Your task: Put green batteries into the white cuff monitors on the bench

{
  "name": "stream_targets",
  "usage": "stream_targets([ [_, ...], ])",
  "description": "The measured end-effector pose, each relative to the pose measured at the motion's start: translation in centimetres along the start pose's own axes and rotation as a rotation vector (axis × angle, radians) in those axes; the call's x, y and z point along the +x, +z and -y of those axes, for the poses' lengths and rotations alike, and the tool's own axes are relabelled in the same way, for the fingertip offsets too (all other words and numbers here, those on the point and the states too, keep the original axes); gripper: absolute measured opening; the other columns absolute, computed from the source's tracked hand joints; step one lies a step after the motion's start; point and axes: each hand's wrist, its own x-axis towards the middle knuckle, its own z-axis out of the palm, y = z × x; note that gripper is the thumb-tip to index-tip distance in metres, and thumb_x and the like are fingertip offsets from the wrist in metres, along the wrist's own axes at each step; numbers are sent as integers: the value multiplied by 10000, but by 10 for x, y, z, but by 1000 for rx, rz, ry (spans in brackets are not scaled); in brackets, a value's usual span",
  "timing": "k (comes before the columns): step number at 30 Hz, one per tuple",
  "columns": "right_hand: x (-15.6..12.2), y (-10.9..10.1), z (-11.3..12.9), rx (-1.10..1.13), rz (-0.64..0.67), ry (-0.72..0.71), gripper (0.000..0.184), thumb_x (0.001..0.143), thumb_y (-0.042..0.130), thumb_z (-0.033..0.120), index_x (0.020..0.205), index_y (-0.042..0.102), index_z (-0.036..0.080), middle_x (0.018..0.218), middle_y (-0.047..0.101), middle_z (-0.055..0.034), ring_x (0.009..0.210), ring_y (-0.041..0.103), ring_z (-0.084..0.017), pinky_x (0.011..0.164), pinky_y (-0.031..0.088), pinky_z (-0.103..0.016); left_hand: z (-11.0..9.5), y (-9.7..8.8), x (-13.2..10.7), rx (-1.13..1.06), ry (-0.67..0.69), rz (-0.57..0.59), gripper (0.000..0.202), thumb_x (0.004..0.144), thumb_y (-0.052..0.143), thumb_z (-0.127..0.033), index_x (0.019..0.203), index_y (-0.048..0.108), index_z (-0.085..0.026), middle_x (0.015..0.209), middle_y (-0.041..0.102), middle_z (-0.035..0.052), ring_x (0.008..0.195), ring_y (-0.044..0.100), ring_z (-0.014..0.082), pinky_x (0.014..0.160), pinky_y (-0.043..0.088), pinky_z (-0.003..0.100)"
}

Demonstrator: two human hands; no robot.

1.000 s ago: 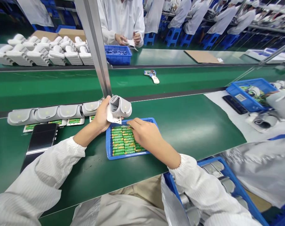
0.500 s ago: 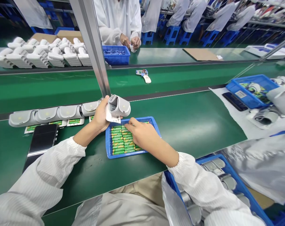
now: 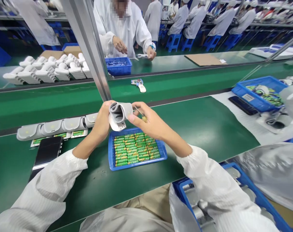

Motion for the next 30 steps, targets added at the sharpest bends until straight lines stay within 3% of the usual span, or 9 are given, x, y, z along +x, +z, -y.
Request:
stream_targets([
  [3, 22, 0, -8, 107, 107, -43, 928, 817, 815, 784, 1486, 500, 223, 1222, 663, -94, 949, 645, -214, 752, 515, -296, -11, -1, -9, 242, 200, 15, 584, 953, 584, -799, 1127, 553, -243, 1053, 620, 43, 904, 601, 175, 797, 526, 299],
  [6, 38, 0, -12, 81, 110, -92, 870, 770, 900, 694, 1415, 551, 224, 1298, 646, -97, 1070, 643, -251, 859, 534, -335, -11, 4, -20, 335, 254, 45, 485, 1011, 573, -710, 1147, 435, -265, 1163, 575, 59, 1049, 611, 178, 911, 533, 322],
  [9, 53, -8, -25, 152, 62, -148, 727, 714, 918, 713, 1142, 656, 186, 1083, 682, -60, 970, 641, -240, 830, 529, -331, -7, 8, -29, 384, 291, 127, 400, 1051, 575, -609, 1177, 381, -283, 1285, 524, 78, 1198, 608, 186, 1012, 539, 363],
  [12, 63, -22, -59, 425, -48, -78, 766, 636, 906, 809, 1001, 639, 192, 839, 634, -14, 755, 612, -190, 617, 492, -275, -8, 7, -33, 499, 396, 208, 380, 1052, 632, -440, 1300, 382, -296, 1401, 476, 109, 1293, 604, 217, 1063, 549, 416],
  [14, 64, -28, -89, 644, -112, 49, 757, 663, 856, 863, 963, 601, 217, 681, 545, 32, 587, 544, -153, 460, 406, -245, -14, 4, -33, 673, 498, 416, 303, 1047, 622, -307, 1300, 459, -275, 1333, 555, 102, 1240, 630, 229, 1040, 557, 421],
  [16, 63, -29, -114, 817, -133, 158, 728, 688, 844, 864, 914, 553, 237, 577, 440, 77, 456, 430, -115, 357, 301, -223, -21, 3, -32, 827, 570, 737, 179, 1053, 574, -236, 1231, 560, -244, 1202, 651, 89, 1161, 651, 236, 1009, 557, 419],
  [19, 61, -27, -135, 929, -129, 223, 703, 689, 900, 795, 868, 506, 242, 545, 389, 111, 384, 301, -67, 305, 205, -197, -24, 6, -30, 885, 559, 1063, 194, 1073, 525, -247, 1222, 644, -212, 1195, 709, 101, 1181, 664, 256, 1047, 551, 438],
  [23, 63, -27, -137, 938, -92, 232, 678, 689, 957, 712, 867, 502, 242, 568, 410, 116, 383, 247, -48, 295, 178, -185, -15, 10, -32, 877, 495, 1179, 281, 1091, 491, -271, 1263, 699, -190, 1228, 731, 114, 1222, 677, 254, 1149, 532, 440],
  [30, 62, -33, -138, 881, -56, 260, 665, 716, 938, 725, 855, 488, 256, 570, 386, 106, 417, 230, -64, 299, 181, -190, -12, 11, -37, 958, 526, 1238, 267, 1064, 559, -321, 1178, 780, -223, 1203, 733, 109, 1200, 664, 283, 1184, 516, 511],
])
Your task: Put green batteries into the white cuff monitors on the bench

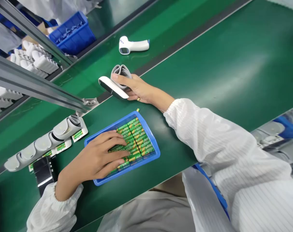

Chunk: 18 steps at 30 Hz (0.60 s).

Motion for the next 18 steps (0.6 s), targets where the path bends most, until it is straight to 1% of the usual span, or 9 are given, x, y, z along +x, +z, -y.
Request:
stream_targets([
  [4, -2, -3, -1, -28, 40, 0, 615, 770, 927, 673, 861, 486, 254, 577, 371, 101, 429, 238, -69, 296, 188, -188, -1, -1, 2, 17, 19, 36, 266, 1061, 574, -344, 1157, 796, -231, 1191, 728, 109, 1218, 641, 300, 1128, 545, 486],
  [9, -3, -3, -1, -68, 92, -30, 609, 801, 896, 690, 834, 500, 229, 574, 364, 95, 446, 210, -56, 295, 189, -165, -2, -2, 4, 23, 48, 44, 301, 1081, 538, -347, 1086, 810, -219, 1131, 736, 104, 1121, 662, 268, 1089, 554, 451],
  [13, -4, -1, -1, -84, 72, -3, 616, 805, 902, 675, 838, 479, 228, 586, 355, 99, 438, 215, -48, 303, 205, -151, -2, -2, 4, -43, 18, 41, 325, 1090, 513, -355, 1052, 810, -230, 1116, 749, 103, 1120, 675, 268, 1079, 553, 458],
  [15, -6, 0, 0, -87, 54, -2, 626, 792, 910, 677, 834, 475, 229, 591, 350, 102, 443, 200, -45, 311, 197, -149, -1, 0, 4, -109, 23, 19, 305, 1085, 514, -337, 1088, 799, -229, 1112, 762, 101, 1129, 681, 272, 1083, 552, 468],
  [18, -8, 2, 1, -84, 57, -5, 642, 768, 922, 691, 820, 481, 228, 592, 349, 98, 452, 198, -42, 328, 188, -148, 3, 2, 3, -194, 36, -61, 292, 1074, 510, -278, 1221, 753, -214, 1149, 775, 101, 1142, 693, 262, 1115, 546, 474],
])
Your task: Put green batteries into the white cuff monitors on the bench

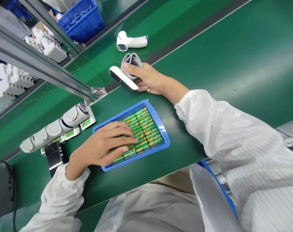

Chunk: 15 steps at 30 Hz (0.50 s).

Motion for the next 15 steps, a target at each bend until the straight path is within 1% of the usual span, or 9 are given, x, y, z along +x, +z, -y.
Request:
stream_targets([
  [2, -1, -1, 0, 11, -7, 25, 633, 770, 933, 673, 832, 478, 237, 595, 343, 96, 444, 222, -46, 334, 189, -156, 0, -2, -2, 1, -36, -62, 310, 1071, 493, -238, 1280, 720, -210, 1200, 770, 108, 1177, 693, 259, 1118, 552, 476],
  [4, 0, -2, 0, 21, -28, 47, 627, 768, 940, 660, 853, 480, 243, 601, 348, 95, 439, 240, -51, 337, 184, -164, -5, -7, -6, 50, -119, -84, 324, 1069, 474, -199, 1296, 705, -215, 1236, 762, 109, 1213, 687, 259, 1088, 572, 468],
  [7, 2, -4, -2, 14, -46, 54, 631, 752, 946, 667, 878, 494, 246, 603, 358, 95, 440, 233, -54, 337, 177, -172, -21, -19, -11, 151, -303, -73, 340, 1071, 457, -165, 1312, 690, -221, 1255, 756, 100, 1183, 701, 248, 1015, 602, 432],
  [9, 3, -5, -3, 6, -42, 44, 635, 746, 946, 674, 881, 498, 244, 600, 343, 98, 443, 225, -54, 337, 176, -174, -34, -26, -14, 211, -415, -105, 329, 1079, 461, -180, 1316, 683, -229, 1236, 762, 87, 1142, 718, 238, 991, 612, 414],
  [11, 4, -5, -4, 0, -29, 27, 637, 751, 937, 687, 871, 496, 243, 594, 326, 100, 445, 221, -55, 337, 175, -174, -46, -27, -15, 264, -495, -129, 315, 1091, 473, -225, 1338, 668, -225, 1261, 759, 87, 1171, 718, 248, 1015, 611, 424],
  [12, 4, -6, -5, -6, -19, 17, 637, 756, 927, 697, 861, 494, 242, 588, 321, 100, 446, 217, -57, 334, 174, -175, -51, -25, -16, 287, -523, -119, 324, 1097, 483, -268, 1372, 647, -218, 1304, 748, 99, 1215, 707, 265, 1044, 604, 446],
  [13, 5, -6, -5, -13, -9, 10, 636, 764, 915, 707, 849, 490, 242, 580, 319, 100, 446, 212, -60, 330, 172, -178, -55, -22, -16, 307, -545, -95, 363, 1101, 498, -331, 1424, 612, -210, 1363, 725, 118, 1270, 687, 289, 1079, 589, 477],
  [15, 6, -6, -6, -27, 8, 6, 627, 784, 892, 715, 832, 481, 244, 560, 321, 101, 442, 203, -66, 317, 166, -189, -60, -14, -18, 335, -572, -43, 554, 1083, 534, -501, 1546, 502, -199, 1491, 649, 164, 1377, 627, 345, 1136, 552, 546],
])
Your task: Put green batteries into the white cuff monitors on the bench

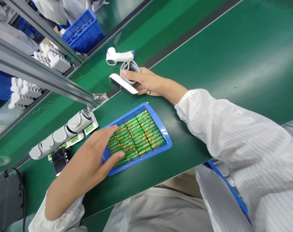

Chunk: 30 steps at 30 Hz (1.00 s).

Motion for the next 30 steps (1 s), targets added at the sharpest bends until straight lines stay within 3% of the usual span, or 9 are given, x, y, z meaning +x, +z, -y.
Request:
stream_targets([
  [4, 2, 0, -1, -18, 26, -10, 623, 802, 873, 727, 832, 479, 245, 538, 325, 106, 426, 194, -66, 308, 154, -198, -8, 14, -7, 37, -6, 4, 882, 986, 579, -731, 1658, 333, -215, 1606, 537, 210, 1469, 540, 420, 1157, 513, 630],
  [7, 1, 1, 1, 3, 22, 2, 641, 769, 918, 706, 859, 476, 250, 558, 334, 111, 429, 203, -63, 309, 166, -198, -13, 16, -8, 57, 11, 4, 759, 1022, 578, -648, 1624, 381, -230, 1536, 601, 190, 1410, 593, 409, 1116, 543, 617],
  [13, -2, 4, 7, 54, -6, 62, 627, 743, 993, 571, 912, 475, 261, 597, 368, 108, 435, 251, -73, 311, 196, -207, -29, 10, -11, 51, 73, 59, 414, 1079, 548, -356, 1462, 520, -203, 1258, 757, 133, 1097, 757, 316, 903, 651, 481],
  [19, -3, 4, 7, 40, -31, 55, 646, 704, 1012, 581, 919, 493, 263, 609, 365, 100, 463, 262, -82, 334, 199, -208, -38, 10, -12, 60, 104, 93, 401, 1063, 553, -249, 1452, 520, -154, 1215, 768, 129, 1058, 771, 292, 877, 673, 444],
  [26, -2, 4, 6, 28, -42, 67, 655, 712, 1007, 587, 919, 476, 264, 607, 326, 110, 471, 259, -83, 341, 227, -205, -36, 15, -12, -2, 72, 81, 378, 1059, 572, -265, 1423, 556, -163, 1244, 766, 120, 1091, 768, 294, 900, 675, 440],
  [30, 0, 0, 4, 12, 26, 53, 649, 749, 979, 611, 924, 471, 248, 611, 345, 108, 458, 260, -71, 332, 208, -192, -36, 14, -12, -12, 54, 98, 378, 1054, 592, -254, 1421, 569, -164, 1254, 765, 121, 1102, 766, 288, 916, 668, 422],
])
